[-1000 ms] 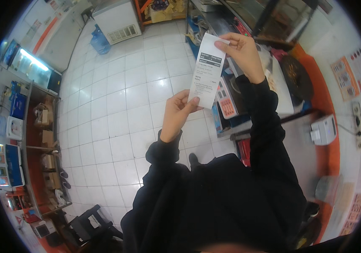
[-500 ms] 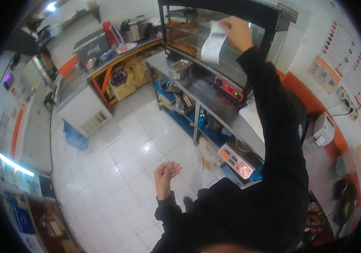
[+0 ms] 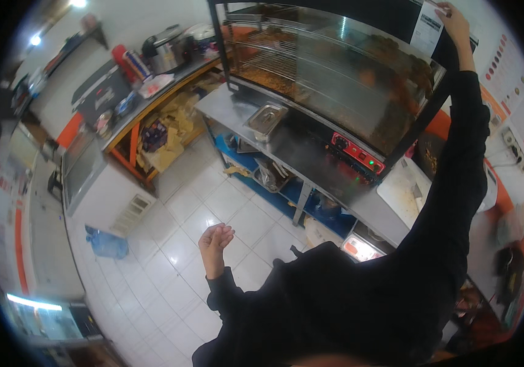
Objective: The person processes a payment transaction at a counter using a card reader and multiple mobile devices. They then move to a kitchen area, scoop rice from a cooker into a bowl, and add a green vegetable mixture using a ladle and a spoon.
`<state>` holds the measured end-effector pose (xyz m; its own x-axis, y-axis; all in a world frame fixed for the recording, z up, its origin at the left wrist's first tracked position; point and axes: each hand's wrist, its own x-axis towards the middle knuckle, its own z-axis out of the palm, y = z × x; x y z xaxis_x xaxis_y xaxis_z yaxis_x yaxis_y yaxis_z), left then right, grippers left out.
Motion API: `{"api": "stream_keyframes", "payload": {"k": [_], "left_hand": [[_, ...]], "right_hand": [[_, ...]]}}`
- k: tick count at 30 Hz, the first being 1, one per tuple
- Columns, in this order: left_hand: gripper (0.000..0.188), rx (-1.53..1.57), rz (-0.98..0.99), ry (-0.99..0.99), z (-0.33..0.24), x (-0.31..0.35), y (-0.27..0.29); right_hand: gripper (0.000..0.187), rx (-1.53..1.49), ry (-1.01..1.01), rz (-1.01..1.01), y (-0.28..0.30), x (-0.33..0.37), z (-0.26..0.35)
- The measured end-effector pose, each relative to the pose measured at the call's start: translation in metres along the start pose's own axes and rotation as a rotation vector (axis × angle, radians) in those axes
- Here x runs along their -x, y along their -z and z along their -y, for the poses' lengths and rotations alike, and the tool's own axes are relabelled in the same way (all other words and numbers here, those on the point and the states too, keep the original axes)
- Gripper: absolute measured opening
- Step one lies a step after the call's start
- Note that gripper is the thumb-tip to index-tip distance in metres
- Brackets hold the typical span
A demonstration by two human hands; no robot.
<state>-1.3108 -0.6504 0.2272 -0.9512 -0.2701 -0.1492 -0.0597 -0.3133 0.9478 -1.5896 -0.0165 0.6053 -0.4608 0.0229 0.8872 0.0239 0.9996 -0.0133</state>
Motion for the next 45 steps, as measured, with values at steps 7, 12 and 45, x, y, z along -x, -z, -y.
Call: {"api": "stream_keyframes", "payload": {"k": [7, 12, 45], "left_hand": [[0.035, -0.068, 0.241, 0.085, 0.006, -0.137, -0.005], [0.029, -0.057, 0.364, 0.213, 0.023, -0.232, -0.001], [0.020, -0.038, 0.691, 0.240, -0.005, -0.423, -0.026]], "right_hand": [[0.017, 0.001, -0.004, 0.011, 0.042, 0.019, 0.077], [0.028, 0.202, -0.042, 0.107, 0.051, 0.033, 0.127], [0.058, 0.614, 0.319, 0.072, -0.226, 0.094, 0.291]]}}
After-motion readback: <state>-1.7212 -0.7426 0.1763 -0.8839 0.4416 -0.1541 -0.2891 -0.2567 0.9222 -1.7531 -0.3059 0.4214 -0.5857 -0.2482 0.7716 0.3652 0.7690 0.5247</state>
